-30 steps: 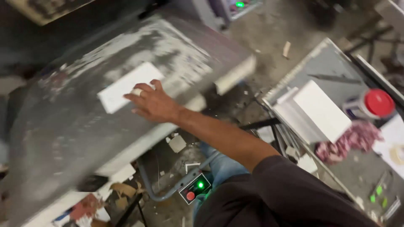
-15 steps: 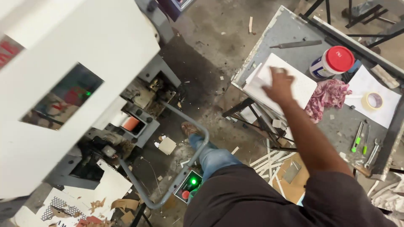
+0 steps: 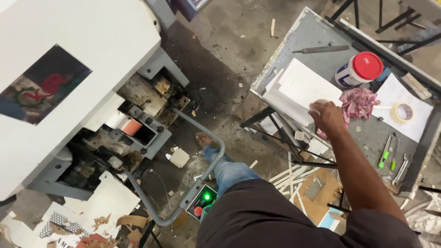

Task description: Placing paper sheets into an industrial press machine and removing processed sheets.

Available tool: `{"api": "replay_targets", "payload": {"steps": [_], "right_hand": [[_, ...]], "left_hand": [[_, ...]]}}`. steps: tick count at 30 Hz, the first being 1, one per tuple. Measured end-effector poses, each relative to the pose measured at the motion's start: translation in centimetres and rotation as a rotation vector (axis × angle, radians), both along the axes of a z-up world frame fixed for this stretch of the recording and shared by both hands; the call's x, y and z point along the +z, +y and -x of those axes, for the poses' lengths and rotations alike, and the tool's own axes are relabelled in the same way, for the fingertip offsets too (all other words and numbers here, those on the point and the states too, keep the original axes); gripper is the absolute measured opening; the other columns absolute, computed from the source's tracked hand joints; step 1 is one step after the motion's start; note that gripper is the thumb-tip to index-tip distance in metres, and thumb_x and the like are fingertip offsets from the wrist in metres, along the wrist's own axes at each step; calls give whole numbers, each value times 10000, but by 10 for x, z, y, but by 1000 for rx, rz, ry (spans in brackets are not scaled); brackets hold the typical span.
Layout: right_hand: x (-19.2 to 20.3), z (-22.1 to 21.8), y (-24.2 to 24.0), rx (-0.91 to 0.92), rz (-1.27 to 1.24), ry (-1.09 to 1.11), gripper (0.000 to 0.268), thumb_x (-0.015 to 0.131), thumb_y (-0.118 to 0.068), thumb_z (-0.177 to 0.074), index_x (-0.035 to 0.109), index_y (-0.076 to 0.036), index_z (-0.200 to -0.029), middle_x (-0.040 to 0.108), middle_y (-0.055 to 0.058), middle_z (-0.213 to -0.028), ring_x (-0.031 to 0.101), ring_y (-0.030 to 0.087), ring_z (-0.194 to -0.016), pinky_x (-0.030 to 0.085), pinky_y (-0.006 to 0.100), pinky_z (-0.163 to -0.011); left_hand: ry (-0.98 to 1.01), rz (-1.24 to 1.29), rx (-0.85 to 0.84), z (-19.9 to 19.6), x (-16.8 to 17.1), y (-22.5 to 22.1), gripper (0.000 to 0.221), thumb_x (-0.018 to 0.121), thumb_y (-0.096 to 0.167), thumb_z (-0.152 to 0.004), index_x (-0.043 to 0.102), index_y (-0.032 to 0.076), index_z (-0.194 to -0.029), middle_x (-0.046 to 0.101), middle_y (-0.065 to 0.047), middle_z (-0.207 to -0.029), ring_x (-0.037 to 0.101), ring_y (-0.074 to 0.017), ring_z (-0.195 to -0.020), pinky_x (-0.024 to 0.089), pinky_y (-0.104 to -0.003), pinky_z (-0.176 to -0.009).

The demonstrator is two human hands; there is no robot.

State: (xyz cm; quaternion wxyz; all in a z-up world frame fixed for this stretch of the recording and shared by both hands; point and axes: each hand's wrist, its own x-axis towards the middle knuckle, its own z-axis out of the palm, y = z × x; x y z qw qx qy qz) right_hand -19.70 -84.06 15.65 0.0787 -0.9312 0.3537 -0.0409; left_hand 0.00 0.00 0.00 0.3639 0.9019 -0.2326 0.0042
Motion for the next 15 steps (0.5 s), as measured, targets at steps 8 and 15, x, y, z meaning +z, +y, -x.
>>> {"api": "replay_targets", "payload": {"steps": [8,15], "right_hand": [[-7,12,-24,222,-40,-14,464,678,-208,-899,689,-99,-1350,685,190,-1328,650,365,-1207,509,440,-1054],[29,-15,-30,319,480,-207,202,478,4,-1154,629,-23,-1286,692,211,-1066,665,323,-870,535,369,-791]], "left_hand": [[29,107,250,11,14,-43,533,521,118,-931,522,-23,-1445,539,-283,-1484,563,-403,-1356,467,-471,-1083],[169,39,132,-102,218,-125,369,671,139,-938,672,116,-1307,693,-138,-1297,644,-357,-1172,516,-436,-968]]}}
